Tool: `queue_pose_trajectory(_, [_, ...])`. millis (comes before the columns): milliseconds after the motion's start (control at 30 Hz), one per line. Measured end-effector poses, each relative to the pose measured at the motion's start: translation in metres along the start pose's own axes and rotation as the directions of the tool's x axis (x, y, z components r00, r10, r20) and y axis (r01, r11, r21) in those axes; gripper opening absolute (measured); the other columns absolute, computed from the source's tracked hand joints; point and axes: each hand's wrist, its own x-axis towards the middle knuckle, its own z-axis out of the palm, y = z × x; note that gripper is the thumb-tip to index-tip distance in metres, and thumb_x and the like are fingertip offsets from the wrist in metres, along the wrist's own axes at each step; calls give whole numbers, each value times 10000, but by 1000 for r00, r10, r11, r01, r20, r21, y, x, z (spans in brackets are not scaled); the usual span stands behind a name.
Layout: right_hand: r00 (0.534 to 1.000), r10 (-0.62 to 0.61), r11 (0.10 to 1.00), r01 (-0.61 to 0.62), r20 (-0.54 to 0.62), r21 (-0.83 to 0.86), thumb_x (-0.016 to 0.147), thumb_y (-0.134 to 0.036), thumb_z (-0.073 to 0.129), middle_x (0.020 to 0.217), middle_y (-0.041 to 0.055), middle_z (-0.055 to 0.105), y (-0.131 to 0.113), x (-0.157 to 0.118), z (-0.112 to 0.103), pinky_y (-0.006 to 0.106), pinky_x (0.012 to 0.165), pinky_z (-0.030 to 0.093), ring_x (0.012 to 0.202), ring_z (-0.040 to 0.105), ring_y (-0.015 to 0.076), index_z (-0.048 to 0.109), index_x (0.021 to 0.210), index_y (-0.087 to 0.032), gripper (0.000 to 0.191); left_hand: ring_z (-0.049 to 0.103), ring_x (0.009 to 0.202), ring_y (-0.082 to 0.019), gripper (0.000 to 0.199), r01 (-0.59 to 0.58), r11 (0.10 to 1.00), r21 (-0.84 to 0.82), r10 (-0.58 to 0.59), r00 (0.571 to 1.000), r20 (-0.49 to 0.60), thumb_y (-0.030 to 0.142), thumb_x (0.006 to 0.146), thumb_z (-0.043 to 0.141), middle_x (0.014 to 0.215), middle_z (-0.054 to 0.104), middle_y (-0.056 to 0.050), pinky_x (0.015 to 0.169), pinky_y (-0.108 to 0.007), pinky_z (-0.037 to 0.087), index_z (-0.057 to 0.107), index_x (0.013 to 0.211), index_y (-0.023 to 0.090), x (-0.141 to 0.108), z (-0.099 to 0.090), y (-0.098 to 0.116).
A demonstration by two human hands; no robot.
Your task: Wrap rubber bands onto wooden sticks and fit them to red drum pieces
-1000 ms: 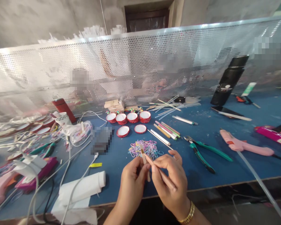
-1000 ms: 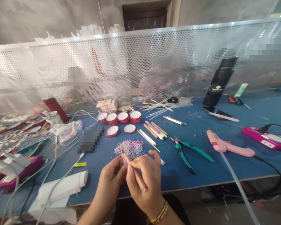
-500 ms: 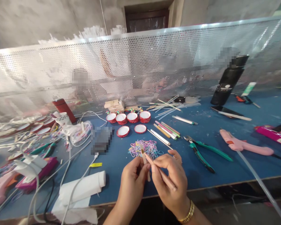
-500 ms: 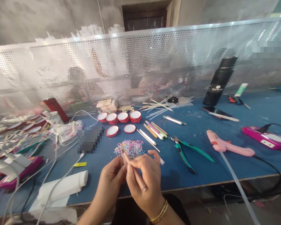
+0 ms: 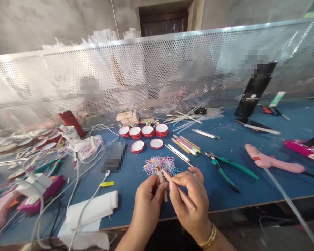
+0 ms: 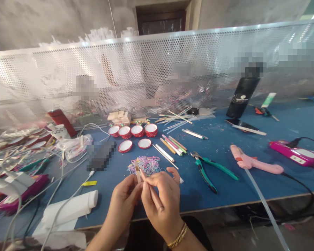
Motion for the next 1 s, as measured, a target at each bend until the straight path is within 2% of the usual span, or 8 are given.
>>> queue_pose_trajectory(500, [999,-34,999,34,12,3,916,-103,588,800,-10,694,0,0,0,478,1023,397,752,683,166,581,981,-220,134,420,595,-121,303,-26,999,22,27,999,-20,362,941,582,636,502,41,558,-221,326,520,698,193,1,0,-1])
queue_pose_trajectory(667, [1000,-3,1000,2,-10,-10,914,-97,590,787,-21,687,0,1,0,461,1027,387,714,677,152,573,936,-212,119,433,582,-123,324,-11,1000,18,11,1000,-4,371,942,577,615,508,42,555,-224,325,503,678,197,1,0,1])
queue_pose_trajectory(833, [999,-39,999,39,7,-4,906,-93,599,797,-10,687,-1,1,0,466,1041,382,747,686,159,587,968,-204,128,428,600,-125,303,-26,999,29,26,1000,-13,356,941,572,636,505,38,565,-221,334,513,692,196,0,-1,2])
queue_pose_trajectory(1000, [1000,-5,1000,5,1,-25,914,-103,593,790,-16,686,0,0,1,468,1030,380,721,673,153,580,937,-211,111,430,585,-123,311,-11,1000,21,12,1000,-8,367,937,573,622,506,39,556,-220,324,506,685,197,0,0,3])
